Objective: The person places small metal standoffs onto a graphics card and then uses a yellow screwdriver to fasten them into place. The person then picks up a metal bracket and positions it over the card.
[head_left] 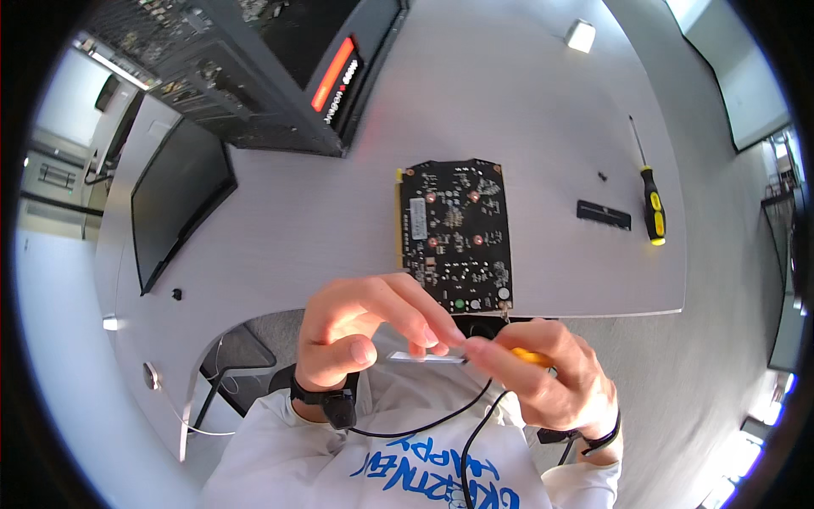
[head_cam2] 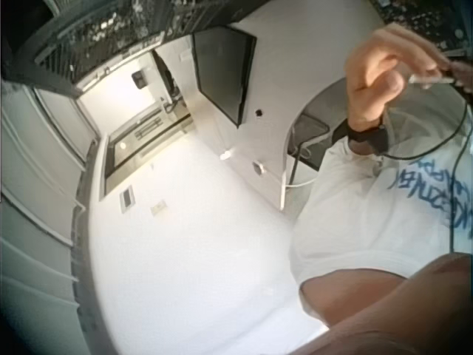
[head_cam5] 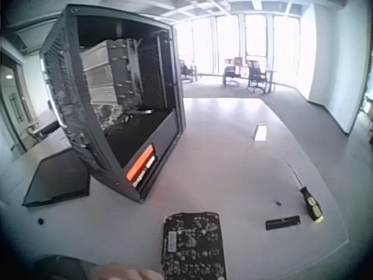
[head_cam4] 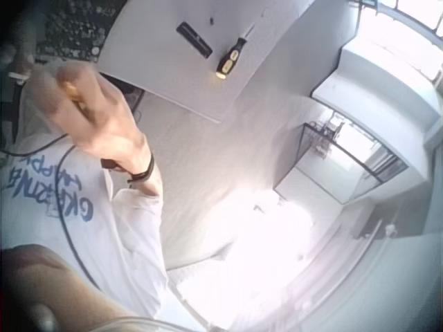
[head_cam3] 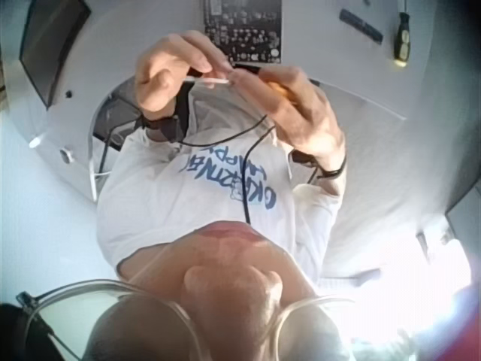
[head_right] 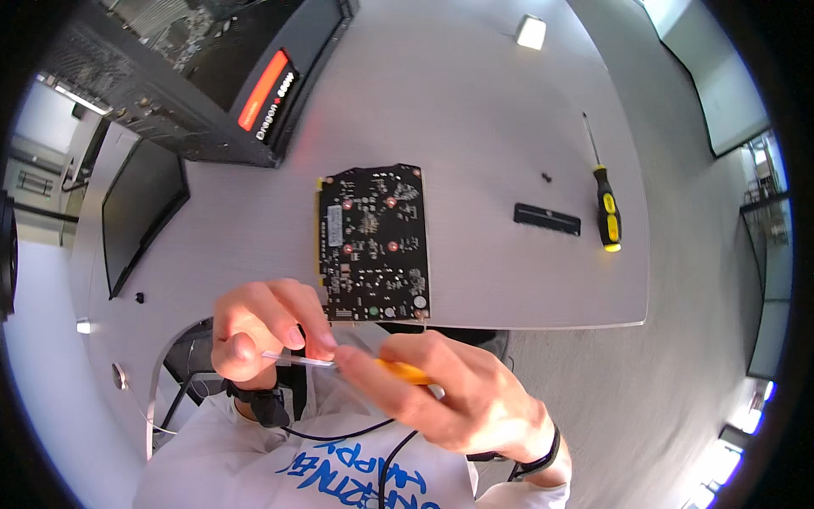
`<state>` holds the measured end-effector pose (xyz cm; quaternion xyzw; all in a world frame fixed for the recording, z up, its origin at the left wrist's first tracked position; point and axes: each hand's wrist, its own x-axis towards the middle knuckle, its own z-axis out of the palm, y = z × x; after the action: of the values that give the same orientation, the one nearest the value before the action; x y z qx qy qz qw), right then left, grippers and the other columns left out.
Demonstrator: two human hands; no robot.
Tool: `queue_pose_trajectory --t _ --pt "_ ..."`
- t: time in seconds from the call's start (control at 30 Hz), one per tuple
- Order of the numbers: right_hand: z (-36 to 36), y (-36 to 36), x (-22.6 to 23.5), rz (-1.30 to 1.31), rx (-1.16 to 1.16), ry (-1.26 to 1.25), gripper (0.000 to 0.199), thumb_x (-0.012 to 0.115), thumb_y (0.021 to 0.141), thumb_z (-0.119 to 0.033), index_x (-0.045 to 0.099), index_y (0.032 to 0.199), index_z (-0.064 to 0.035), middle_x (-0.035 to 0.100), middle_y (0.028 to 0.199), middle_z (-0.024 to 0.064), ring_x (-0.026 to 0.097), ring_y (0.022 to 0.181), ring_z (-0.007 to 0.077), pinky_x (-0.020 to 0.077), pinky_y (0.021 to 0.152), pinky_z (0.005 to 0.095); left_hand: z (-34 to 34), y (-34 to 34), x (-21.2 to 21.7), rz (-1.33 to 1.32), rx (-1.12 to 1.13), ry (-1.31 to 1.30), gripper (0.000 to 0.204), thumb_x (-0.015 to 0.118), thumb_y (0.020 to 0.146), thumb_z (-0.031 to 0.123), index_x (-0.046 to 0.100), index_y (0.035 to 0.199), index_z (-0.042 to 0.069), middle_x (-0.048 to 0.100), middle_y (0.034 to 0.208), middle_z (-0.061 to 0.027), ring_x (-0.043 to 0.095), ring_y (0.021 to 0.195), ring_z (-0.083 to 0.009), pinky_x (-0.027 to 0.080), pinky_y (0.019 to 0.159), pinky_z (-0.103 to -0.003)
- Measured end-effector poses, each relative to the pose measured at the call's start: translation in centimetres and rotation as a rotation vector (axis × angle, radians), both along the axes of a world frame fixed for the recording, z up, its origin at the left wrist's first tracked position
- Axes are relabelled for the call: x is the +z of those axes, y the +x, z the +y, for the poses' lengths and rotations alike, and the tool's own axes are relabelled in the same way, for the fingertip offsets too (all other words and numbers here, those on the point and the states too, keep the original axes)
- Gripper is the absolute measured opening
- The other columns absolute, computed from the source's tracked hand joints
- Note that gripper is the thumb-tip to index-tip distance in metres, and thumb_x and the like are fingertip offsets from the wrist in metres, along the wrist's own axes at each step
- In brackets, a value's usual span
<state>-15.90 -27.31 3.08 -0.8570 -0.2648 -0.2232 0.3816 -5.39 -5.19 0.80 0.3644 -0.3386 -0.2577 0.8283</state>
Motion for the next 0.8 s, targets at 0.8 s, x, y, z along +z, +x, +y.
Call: queue_pose_trajectory --t 0.8 --pt "1.9 0.1 1.3 0.423 0.101 0.14 0.051 0.07 0.072 0.02 0.072 0.119 0.0013 0.07 0.103 0.0174 0.069 0.077 0.0245 0.0552 0.062 0.0306 1.7 -1.9 -1.0 -0.26 0.423 0.064 0.014 0.079 0.079 -0.01 0.073 0.091 -0.006 0.075 0.091 -0.022 0.073 0.075 -0.0211 0.056 0.063 -0.027"
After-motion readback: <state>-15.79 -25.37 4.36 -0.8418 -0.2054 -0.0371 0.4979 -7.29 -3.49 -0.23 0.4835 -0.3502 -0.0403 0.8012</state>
